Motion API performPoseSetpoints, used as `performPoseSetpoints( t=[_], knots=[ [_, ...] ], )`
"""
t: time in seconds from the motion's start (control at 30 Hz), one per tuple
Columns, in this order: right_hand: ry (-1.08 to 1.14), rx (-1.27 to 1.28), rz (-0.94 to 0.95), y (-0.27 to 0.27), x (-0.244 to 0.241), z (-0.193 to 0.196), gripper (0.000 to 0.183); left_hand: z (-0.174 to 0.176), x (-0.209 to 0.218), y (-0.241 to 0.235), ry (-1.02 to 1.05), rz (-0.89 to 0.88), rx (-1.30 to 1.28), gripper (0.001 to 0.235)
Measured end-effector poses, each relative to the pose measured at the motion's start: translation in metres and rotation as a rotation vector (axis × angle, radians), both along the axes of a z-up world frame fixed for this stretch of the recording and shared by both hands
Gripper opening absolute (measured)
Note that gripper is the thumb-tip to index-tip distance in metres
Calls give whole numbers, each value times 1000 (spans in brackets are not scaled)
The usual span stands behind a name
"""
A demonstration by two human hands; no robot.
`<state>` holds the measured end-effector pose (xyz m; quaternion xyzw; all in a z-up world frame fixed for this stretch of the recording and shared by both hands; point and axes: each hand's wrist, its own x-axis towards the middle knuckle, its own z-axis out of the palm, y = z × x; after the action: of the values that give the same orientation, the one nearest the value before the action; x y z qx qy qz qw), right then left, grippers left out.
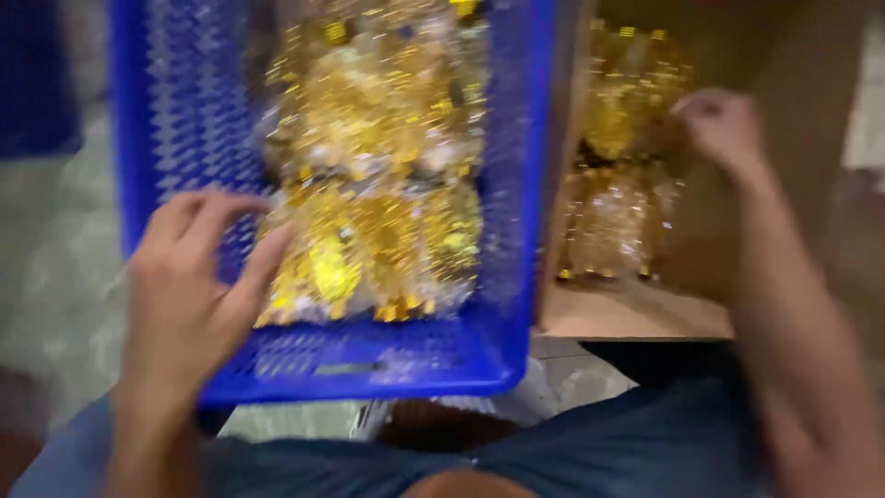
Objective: The person sorts gold-colored decorative items by hand, transferring them between a blue plastic basket and a cardboard box.
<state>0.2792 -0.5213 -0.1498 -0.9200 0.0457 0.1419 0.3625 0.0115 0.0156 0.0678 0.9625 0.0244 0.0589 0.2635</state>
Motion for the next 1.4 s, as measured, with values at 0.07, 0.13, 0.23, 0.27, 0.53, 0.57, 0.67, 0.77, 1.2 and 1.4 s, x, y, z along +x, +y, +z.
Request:
performPoseSetpoints(
  t=[0.07,0.13,0.23,0.27,0.53,0.57,0.67,0.77,1.2,1.4],
  knots=[
    [121,-139,-38,-100,-26,-117,19,-9,7,0,63,-5,43,27],
    [249,-552,143,-173,-22,-248,43,-25,9,4,112,1,111,27],
    [494,-576,-176,-166,-92,-267,38,-47,15,13,205,29,225,30],
    [502,-575,-186,-153,-100,-262,38,-54,18,14,208,17,225,30],
    [385,-521,-493,-116,-126,-294,51,-80,27,16,379,60,212,31],
    [389,-518,-491,-94,-118,-253,51,-80,30,16,382,60,216,31],
    [502,-456,-487,-63,-109,-184,33,-79,31,15,394,71,213,31],
    [778,-454,-302,-87,-116,-217,41,-82,31,15,411,87,218,32],
    [792,-267,-412,-55,-110,-174,74,-79,38,9,501,128,138,32],
    [581,-366,-324,-42,-87,-124,51,-71,42,-2,465,84,157,35]
  ],
)
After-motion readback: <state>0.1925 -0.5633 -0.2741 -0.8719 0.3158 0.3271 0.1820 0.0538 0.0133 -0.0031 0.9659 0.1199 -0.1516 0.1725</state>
